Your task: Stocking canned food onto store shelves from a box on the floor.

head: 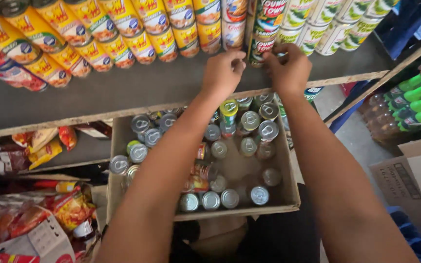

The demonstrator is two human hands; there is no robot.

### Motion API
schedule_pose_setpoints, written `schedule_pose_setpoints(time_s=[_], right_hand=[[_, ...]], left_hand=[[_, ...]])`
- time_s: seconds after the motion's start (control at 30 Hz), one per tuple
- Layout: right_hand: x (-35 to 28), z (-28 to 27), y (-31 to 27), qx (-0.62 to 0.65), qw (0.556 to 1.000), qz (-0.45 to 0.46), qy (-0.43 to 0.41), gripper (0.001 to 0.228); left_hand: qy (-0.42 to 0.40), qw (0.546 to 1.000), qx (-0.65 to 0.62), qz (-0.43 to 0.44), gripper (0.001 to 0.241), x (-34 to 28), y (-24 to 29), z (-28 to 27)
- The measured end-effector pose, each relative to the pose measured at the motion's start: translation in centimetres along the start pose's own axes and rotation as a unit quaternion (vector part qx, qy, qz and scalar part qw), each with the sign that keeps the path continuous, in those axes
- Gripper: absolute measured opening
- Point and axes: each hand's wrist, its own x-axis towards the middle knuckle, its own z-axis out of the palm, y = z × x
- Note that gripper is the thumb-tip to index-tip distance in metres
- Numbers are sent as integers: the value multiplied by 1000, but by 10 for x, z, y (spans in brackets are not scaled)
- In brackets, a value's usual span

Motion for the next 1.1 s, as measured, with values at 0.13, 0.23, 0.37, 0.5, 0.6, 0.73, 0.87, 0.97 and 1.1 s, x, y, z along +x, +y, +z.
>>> schedule_pose_setpoints(time_s=[0.13,0.23,0.37,0.5,0.6,0.73,0.87,0.97,1.1], right_hand=[[-32,-4,4,-40,992,-112,32,22],[-83,-2,-11,21,992,-122,15,12],[-147,13,-18,-31,957,-275,-84,11],[-193,42,8,-75,930,-223,-281,23],[-224,57,12,-163,902,-167,-363,51],[-251,74,42,-258,840,-36,-477,85],[-257,81,81,-174,886,-14,-430,77],[-235,66,52,-203,874,37,-440,70],[-218,37,71,-144,911,-10,-387,68]], left_hand=[[8,998,-1,68,18,-53,55,-67],[-7,982,91,168,15,-104,70,-107],[-77,982,131,113,15,-166,42,-126],[-177,950,256,36,34,-229,-3,-130],[-248,912,317,-79,59,-262,-5,-129],[-317,889,253,-212,77,-286,-7,-122],[-227,956,159,-100,77,-304,-32,-120],[-254,947,133,-145,54,-295,-28,-135],[-114,941,313,-62,38,-271,-34,-151]])
